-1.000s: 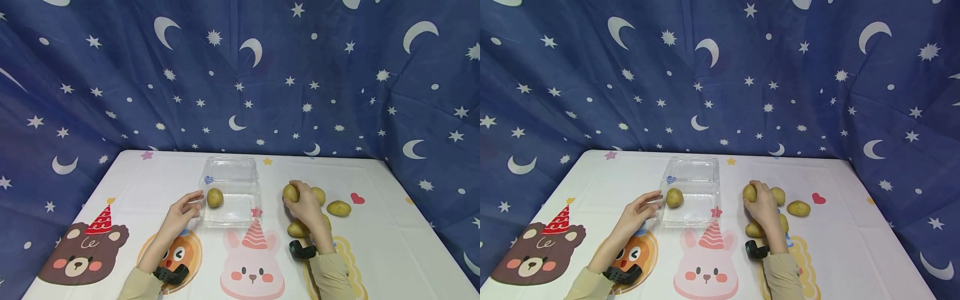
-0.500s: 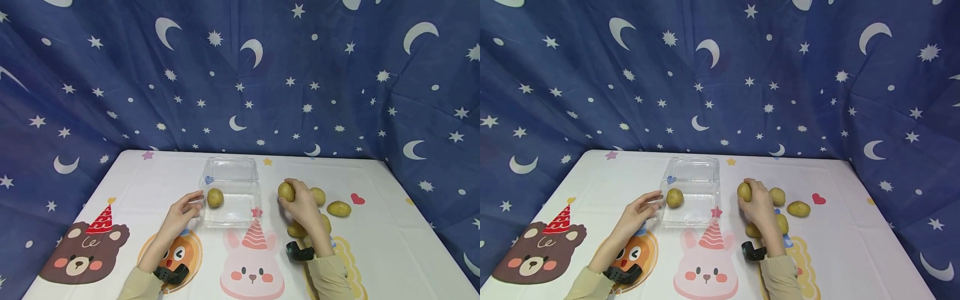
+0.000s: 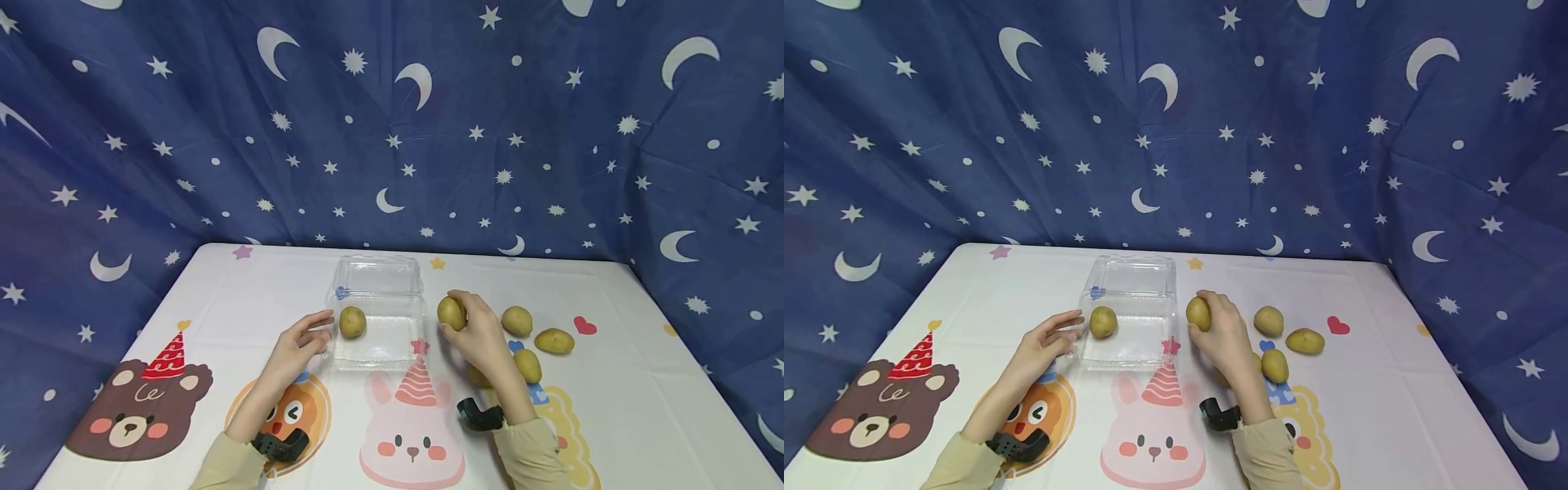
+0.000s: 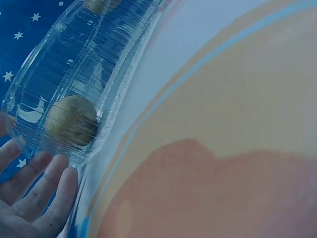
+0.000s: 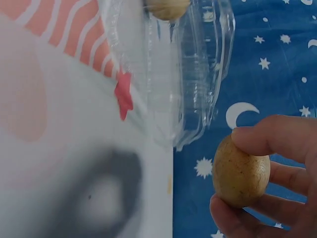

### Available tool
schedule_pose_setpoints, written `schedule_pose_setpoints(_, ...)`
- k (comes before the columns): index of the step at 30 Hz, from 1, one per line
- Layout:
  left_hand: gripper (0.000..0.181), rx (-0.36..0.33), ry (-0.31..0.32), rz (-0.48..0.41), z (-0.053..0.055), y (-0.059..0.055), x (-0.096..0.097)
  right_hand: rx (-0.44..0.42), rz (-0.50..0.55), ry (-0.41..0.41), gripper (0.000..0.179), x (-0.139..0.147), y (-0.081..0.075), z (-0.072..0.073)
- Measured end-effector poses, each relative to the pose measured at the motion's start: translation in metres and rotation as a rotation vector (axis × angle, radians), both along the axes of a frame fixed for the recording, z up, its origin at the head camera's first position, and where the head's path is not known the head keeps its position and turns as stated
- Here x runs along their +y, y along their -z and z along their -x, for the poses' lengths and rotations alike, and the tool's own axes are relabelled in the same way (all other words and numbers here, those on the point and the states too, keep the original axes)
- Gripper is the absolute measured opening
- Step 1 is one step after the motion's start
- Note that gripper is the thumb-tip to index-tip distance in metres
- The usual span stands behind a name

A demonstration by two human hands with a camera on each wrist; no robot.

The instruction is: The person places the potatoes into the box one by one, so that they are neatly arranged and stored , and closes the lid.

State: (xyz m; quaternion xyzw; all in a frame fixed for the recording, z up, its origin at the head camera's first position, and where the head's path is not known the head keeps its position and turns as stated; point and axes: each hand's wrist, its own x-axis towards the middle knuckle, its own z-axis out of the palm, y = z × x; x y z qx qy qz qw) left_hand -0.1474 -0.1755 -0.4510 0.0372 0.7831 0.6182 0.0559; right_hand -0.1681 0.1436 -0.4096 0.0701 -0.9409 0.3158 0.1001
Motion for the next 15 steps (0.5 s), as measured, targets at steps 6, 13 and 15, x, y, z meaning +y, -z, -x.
schedule_pose_setpoints(6, 0.045, -0.023, 0.015, 0.001, -0.001, 0.000, 0.001, 0.016, 0.014, -0.040, 0.058, -0.008, -0.009, -0.001)
schedule_pose_setpoints(13, 0.045, -0.012, 0.012, -0.007, 0.000, 0.000, 0.000, 0.003, 0.087, -0.158, 0.057, -0.019, -0.019, 0.004)
schedule_pose_setpoints(15, 0.044, -0.011, 0.010, -0.002, 0.000, -0.001, -0.001, -0.006, 0.111, -0.192, 0.057, -0.022, -0.021, 0.006)
